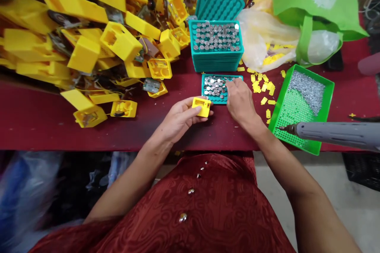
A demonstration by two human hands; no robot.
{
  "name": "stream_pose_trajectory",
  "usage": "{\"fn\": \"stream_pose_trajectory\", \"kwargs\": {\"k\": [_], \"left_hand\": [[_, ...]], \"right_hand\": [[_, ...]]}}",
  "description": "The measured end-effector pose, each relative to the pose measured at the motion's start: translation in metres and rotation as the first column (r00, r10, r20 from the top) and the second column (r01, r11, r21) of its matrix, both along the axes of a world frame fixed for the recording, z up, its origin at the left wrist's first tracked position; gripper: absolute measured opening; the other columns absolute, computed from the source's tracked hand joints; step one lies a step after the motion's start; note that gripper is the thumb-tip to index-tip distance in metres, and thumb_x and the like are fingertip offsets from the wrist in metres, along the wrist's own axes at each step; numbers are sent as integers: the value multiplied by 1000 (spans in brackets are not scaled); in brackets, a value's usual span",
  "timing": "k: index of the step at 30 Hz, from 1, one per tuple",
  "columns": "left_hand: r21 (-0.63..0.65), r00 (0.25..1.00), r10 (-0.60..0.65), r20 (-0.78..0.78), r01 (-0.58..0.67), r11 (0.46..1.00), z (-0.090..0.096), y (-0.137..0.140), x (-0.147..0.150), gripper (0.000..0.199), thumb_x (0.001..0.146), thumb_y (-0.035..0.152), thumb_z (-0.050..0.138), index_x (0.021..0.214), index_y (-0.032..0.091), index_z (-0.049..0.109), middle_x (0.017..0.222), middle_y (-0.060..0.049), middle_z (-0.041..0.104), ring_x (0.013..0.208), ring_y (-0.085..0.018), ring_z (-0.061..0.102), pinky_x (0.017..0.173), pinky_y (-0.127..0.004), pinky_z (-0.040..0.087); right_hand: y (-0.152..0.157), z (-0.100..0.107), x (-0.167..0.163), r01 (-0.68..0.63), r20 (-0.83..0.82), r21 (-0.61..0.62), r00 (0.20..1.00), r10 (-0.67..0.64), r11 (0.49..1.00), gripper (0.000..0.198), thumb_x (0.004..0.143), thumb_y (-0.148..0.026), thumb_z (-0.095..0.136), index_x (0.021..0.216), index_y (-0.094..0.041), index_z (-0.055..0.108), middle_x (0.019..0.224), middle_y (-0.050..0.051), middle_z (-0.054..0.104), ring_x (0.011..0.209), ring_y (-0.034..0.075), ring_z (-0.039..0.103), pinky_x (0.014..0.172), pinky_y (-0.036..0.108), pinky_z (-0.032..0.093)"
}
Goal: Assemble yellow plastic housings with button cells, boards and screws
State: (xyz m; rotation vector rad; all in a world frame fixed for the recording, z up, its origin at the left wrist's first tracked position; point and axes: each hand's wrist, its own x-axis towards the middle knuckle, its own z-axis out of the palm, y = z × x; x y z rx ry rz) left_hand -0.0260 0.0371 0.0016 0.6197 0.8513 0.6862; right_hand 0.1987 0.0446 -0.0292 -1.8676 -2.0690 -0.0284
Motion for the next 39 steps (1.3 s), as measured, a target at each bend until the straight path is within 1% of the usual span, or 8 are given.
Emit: {"fn": "stream_pose_trajectory", "kwargs": {"k": [5, 8, 11, 14, 17, 26, 36, 39], "left_hand": [[52, 995, 34, -90, -29, 998, -1, -2, 10, 37, 82, 16, 80, 118, 14, 71, 104, -6, 79, 89, -15, 76, 76, -24, 62], [131, 986, 104, -127, -88, 988, 1, -3, 18, 40, 78, 16, 83, 116, 14, 73, 99, -3, 79, 84, -11, 72, 78, -21, 58], [129, 984, 134, -115, -119, 984, 4, -3, 27, 38, 77, 18, 85, 113, 13, 73, 97, -4, 81, 82, -11, 71, 77, -20, 57], [63, 989, 132, -64, -128, 990, 7, -5, 37, 39, 75, 18, 85, 111, 13, 71, 97, -6, 81, 85, -13, 74, 78, -23, 60], [34, 989, 137, -53, -135, 990, 9, -7, 44, 39, 75, 15, 85, 112, 12, 70, 100, -7, 81, 87, -14, 75, 79, -25, 61], [115, 972, 183, -146, -167, 979, 6, -15, 53, 33, 79, 6, 75, 110, 13, 70, 100, -4, 78, 87, -12, 73, 81, -23, 58], [358, 899, 229, -373, -88, 929, -2, -26, 56, 40, 81, 10, 78, 120, 17, 73, 116, -8, 82, 103, -19, 75, 97, -31, 58], [332, 915, 217, -341, -99, 938, -1, -24, 55, 39, 81, 8, 76, 120, 17, 73, 118, -9, 81, 106, -20, 76, 97, -31, 60]], "right_hand": [[8, 5, 6, -10, -62, -78, 998, 5, 997, 25, 90, -11, 50, 90, -19, 74, 96, 15, 73, 92, 28, 65, 87, 45, 55], [10, 18, 7, -33, -313, -69, 950, 10, 997, 22, 88, -13, 56, 90, -19, 77, 98, 11, 78, 95, 25, 69, 94, 44, 57], [10, 33, 5, -23, -696, -136, 713, -79, 990, 15, 85, -21, 65, 91, -19, 79, 90, 5, 78, 79, 17, 68, 82, 37, 60], [6, 44, 3, -90, -884, -255, 425, -194, 963, 12, 77, -27, 74, 85, -19, 78, 77, 1, 73, 61, 12, 60, 63, 30, 56], [-4, 49, 4, -158, -929, -249, 318, -189, 956, 15, 72, -29, 78, 82, -19, 77, 76, -1, 72, 62, 10, 60, 62, 27, 55], [-33, 50, -4, -111, -914, -111, 401, -58, 988, 12, 78, -28, 74, 85, -19, 76, 81, 0, 74, 67, 9, 62, 65, 25, 56], [-41, 48, -28, -57, -678, -71, 735, -6, 996, 6, 84, -17, 67, 89, -19, 70, 87, 2, 77, 74, 12, 66, 74, 29, 58], [-40, 50, -22, -66, -693, -3, 719, 45, 998, 10, 87, -19, 69, 91, -19, 78, 93, 4, 81, 84, 16, 73, 86, 34, 62]]}}
